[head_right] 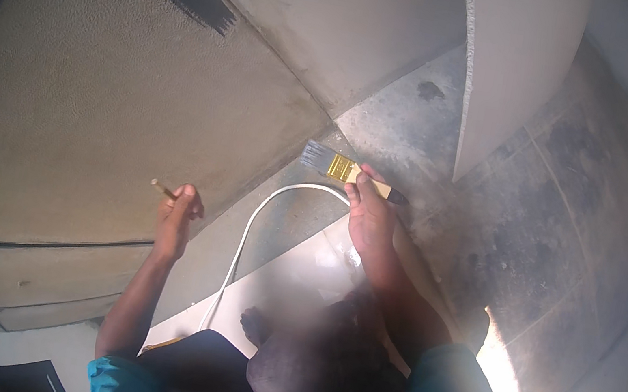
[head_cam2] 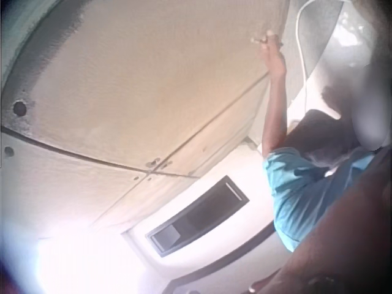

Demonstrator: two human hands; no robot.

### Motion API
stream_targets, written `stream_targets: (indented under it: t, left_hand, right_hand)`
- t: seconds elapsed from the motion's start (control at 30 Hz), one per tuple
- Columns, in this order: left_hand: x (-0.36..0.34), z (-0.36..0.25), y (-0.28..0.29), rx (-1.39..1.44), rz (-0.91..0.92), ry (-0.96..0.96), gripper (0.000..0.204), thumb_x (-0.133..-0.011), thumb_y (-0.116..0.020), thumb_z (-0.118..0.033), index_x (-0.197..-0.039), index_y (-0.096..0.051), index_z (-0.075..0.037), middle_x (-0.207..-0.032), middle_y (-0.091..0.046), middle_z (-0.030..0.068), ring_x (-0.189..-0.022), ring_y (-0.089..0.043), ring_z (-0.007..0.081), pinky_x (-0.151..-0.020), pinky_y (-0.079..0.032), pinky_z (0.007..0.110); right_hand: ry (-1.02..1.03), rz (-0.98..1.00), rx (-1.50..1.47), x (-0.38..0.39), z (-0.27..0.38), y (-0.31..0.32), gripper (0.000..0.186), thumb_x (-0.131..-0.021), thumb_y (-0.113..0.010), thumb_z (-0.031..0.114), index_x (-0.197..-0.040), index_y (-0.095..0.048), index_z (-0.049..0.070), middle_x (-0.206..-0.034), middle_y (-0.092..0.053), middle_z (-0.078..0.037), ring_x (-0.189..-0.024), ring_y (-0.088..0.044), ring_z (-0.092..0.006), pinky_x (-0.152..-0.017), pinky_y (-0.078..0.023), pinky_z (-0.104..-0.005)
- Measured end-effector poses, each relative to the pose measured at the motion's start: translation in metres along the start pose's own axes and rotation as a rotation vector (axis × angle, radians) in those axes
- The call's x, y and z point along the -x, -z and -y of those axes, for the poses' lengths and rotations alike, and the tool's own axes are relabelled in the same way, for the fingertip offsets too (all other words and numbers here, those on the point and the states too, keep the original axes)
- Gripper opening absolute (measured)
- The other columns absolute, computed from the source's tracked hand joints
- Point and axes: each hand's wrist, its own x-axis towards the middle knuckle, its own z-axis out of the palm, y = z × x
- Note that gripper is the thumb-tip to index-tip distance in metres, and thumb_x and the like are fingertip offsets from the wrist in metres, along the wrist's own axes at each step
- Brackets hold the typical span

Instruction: The person paints the ceiling with a brush, repeatedly dipping it into a paint can. They work on seams and around a wall outlet, occasionally moving the outlet to paint behind it.

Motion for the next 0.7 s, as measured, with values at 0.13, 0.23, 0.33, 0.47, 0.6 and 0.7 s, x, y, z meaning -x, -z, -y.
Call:
stream_targets:
  t: [0.13,0.23,0.33,0.47,0.6,0.7]
  left_hand:
    - [0.023,-0.039,0.041,0.087,-0.062,-0.124,0.043,-0.105,-0.054,-0.049,-0.082,-0.051,-0.013,-0.068,-0.044,-0.0019,-0.065,-0.043,0.0124,-0.066,-0.039,0.031]
    - [0.034,-0.087,0.036,0.243,-0.108,-0.111,0.039,-0.106,-0.052,-0.046,-0.092,-0.057,-0.01,-0.072,-0.05,0.0,-0.066,-0.05,0.0138,-0.068,-0.045,0.032]
    - [0.035,-0.121,0.029,0.219,-0.049,-0.255,0.042,-0.107,-0.049,-0.046,-0.109,-0.059,-0.005,-0.09,-0.061,0.0089,-0.074,-0.063,0.019,-0.078,-0.051,0.037]
    - [0.031,-0.141,0.018,0.221,-0.11,-0.433,0.041,-0.107,-0.047,-0.043,-0.12,-0.058,-0.005,-0.105,-0.062,0.0116,-0.078,-0.067,0.0203,-0.075,-0.056,0.034]
    - [0.065,-0.14,0.024,0.282,-0.092,-0.357,0.044,-0.107,-0.047,-0.046,-0.119,-0.057,-0.004,-0.101,-0.065,0.0147,-0.076,-0.067,0.0229,-0.075,-0.056,0.036]
    - [0.112,-0.122,0.045,0.251,0.022,-0.21,0.047,-0.107,-0.046,-0.046,-0.117,-0.057,-0.001,-0.093,-0.067,0.0165,-0.079,-0.068,0.0256,-0.079,-0.055,0.04]
  right_hand:
    - [0.039,0.043,-0.026,-0.004,0.008,-0.039,0.04,-0.099,-0.065,0.003,-0.135,-0.051,-0.005,-0.124,-0.06,-0.01,-0.112,-0.061,-0.0152,-0.097,-0.053,-0.0285]
    - [0.089,0.102,-0.042,-0.007,0.008,-0.064,0.041,-0.098,-0.064,0.004,-0.135,-0.05,-0.009,-0.121,-0.06,-0.013,-0.107,-0.061,-0.0175,-0.089,-0.053,-0.0307]
    - [0.169,0.15,0.041,-0.007,0.008,-0.08,0.038,-0.097,-0.065,0.004,-0.129,-0.053,-0.01,-0.112,-0.063,-0.013,-0.093,-0.063,-0.0179,-0.081,-0.052,-0.0322]
    - [0.339,0.206,0.148,0.002,0.017,-0.116,0.033,-0.093,-0.068,0.003,-0.123,-0.059,-0.008,-0.106,-0.066,-0.015,-0.087,-0.066,-0.0191,-0.082,-0.053,-0.0331]
    - [0.559,0.36,0.323,0.003,0.031,-0.159,0.029,-0.092,-0.071,0.003,-0.118,-0.063,-0.008,-0.107,-0.069,-0.016,-0.088,-0.07,-0.02,-0.083,-0.056,-0.0314]
    - [0.81,0.423,0.535,0.004,0.052,-0.21,0.026,-0.09,-0.075,0.005,-0.114,-0.068,-0.006,-0.104,-0.071,-0.013,-0.088,-0.071,-0.0173,-0.076,-0.057,-0.0287]
